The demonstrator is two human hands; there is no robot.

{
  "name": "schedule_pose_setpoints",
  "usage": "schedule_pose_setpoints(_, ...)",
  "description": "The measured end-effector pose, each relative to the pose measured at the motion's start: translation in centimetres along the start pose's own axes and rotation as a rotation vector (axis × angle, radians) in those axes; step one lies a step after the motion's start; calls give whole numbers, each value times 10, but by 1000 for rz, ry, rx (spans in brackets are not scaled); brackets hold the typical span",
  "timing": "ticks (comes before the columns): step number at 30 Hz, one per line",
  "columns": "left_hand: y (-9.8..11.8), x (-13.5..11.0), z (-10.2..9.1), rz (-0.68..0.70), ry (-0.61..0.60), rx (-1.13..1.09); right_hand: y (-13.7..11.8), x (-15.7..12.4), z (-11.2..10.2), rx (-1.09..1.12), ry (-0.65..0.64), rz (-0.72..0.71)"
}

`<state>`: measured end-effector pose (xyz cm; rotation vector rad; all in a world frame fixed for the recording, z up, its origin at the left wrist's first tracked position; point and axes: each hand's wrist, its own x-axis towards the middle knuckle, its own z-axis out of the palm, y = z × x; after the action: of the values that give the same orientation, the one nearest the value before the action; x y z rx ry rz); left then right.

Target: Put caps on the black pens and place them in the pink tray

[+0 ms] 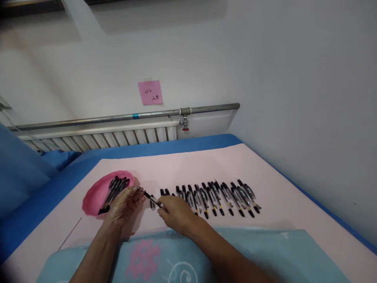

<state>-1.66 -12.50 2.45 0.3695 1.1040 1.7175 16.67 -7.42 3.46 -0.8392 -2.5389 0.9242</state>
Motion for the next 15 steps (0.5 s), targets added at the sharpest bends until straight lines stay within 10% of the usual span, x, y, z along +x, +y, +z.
schedule_pose_setpoints(15,3,-2,-5,36,-81,295,-1,0,0,-209,-10,-21)
